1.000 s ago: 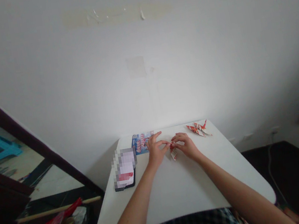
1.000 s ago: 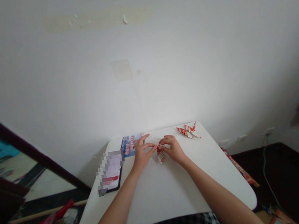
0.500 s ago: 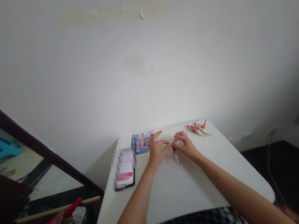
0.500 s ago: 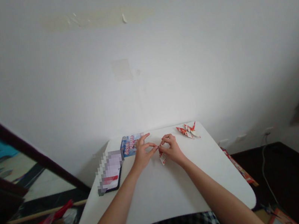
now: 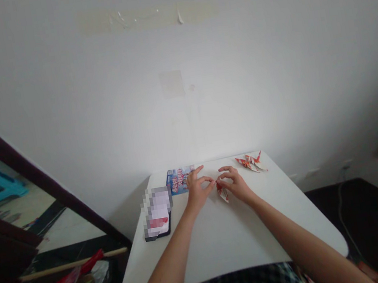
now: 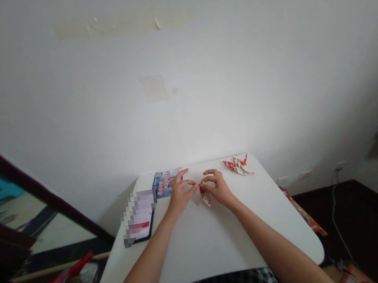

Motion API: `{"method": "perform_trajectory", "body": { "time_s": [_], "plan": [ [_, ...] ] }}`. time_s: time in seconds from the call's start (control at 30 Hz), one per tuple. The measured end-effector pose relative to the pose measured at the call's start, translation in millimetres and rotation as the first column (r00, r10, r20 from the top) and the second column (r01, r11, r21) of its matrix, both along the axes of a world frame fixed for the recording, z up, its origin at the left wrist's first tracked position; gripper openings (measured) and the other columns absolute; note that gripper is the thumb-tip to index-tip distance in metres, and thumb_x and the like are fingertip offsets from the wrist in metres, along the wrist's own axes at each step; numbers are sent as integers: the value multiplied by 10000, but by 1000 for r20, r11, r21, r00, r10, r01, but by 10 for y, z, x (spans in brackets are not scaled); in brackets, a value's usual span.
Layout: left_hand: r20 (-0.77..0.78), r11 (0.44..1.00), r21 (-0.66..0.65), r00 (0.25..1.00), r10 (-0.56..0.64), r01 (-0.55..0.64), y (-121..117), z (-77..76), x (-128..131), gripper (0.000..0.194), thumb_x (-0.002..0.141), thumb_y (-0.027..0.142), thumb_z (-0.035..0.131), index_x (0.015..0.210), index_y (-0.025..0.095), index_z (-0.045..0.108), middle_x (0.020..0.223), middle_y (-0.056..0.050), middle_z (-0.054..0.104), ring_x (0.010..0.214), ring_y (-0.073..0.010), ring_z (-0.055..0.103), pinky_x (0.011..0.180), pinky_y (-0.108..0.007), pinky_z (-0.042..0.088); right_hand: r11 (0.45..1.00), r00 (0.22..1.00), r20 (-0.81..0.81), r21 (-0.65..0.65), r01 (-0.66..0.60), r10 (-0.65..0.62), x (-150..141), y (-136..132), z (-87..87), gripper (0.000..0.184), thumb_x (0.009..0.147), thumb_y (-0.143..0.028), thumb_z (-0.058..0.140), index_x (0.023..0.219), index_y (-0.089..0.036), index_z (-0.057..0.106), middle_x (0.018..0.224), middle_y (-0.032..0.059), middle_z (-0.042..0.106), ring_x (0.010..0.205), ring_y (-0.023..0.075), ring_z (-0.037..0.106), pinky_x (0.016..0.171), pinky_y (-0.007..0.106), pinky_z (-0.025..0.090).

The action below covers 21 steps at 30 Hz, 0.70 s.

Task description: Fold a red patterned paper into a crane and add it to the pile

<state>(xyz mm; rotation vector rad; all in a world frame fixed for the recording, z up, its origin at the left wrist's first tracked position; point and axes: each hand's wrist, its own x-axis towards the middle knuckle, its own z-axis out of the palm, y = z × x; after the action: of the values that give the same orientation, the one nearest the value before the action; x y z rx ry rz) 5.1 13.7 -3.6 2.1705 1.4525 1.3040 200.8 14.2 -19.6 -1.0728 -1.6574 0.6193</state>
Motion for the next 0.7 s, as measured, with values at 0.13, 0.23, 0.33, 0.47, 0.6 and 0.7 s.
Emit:
{"method": "perform_trajectory", "body": {
  "time_s": [0.13, 0.23, 0.33, 0.47, 0.6, 0.7],
  "plan": [
    [-10, 1000, -25, 1000, -7, 7, 4, -16, 13, 32, 826, 293, 798, 798, 276, 799, 1463, -39, 592, 1385, -298, 471, 1212, -565, 310, 1000, 1000, -2, -8, 7, -7, -4, -12, 1, 198, 863, -445, 723, 843, -256, 777, 1276, 97, 596, 1264, 284, 536, 1129, 476, 382],
    [3, 999, -32, 1000, -5, 5, 13, -25, 10, 38, 831, 295, 789, 800, 274, 797, 1471, -34, 589, 1390, -293, 468, 1216, -559, 313, 999, 999, 19, -16, 31, -31, -3, -9, -3, 166, 851, -424, 744, 829, -265, 789, 1237, 89, 620, 1246, 290, 538, 1131, 488, 371],
    [11, 1000, -29, 1000, 1, -1, 22, -24, 2, 49, 834, 300, 784, 794, 274, 794, 1471, -31, 590, 1380, -289, 477, 1212, -551, 327, 999, 999, 21, -14, 39, -39, -6, 4, -11, 148, 847, -404, 750, 818, -266, 793, 1207, 85, 646, 1230, 293, 543, 1130, 496, 367],
    [14, 1000, -28, 1000, 1, -1, 20, -17, -2, 50, 834, 299, 786, 793, 272, 798, 1459, -42, 598, 1361, -286, 491, 1214, -545, 333, 999, 999, 12, -9, 34, -34, -17, 8, -15, 170, 861, -426, 728, 835, -268, 783, 1210, 87, 645, 1230, 292, 541, 1124, 500, 374],
    [13, 999, -35, 1000, 5, -5, 6, -30, 16, 24, 805, 296, 816, 794, 279, 805, 1443, -41, 605, 1373, -304, 482, 1220, -565, 324, 999, 999, 23, 5, 37, -38, -22, -9, -10, 189, 864, -448, 720, 838, -268, 769, 1231, 92, 610, 1238, 294, 529, 1127, 501, 380],
    [16, 999, -45, 1000, 7, -6, -1, -44, 32, 33, 781, 291, 840, 800, 286, 813, 1445, -41, 601, 1396, -318, 465, 1240, -584, 287, 999, 998, 29, 1, 51, -51, -25, -20, -13, 191, 861, -447, 721, 835, -262, 766, 1225, 96, 588, 1233, 297, 525, 1121, 504, 385]
  ]
}}
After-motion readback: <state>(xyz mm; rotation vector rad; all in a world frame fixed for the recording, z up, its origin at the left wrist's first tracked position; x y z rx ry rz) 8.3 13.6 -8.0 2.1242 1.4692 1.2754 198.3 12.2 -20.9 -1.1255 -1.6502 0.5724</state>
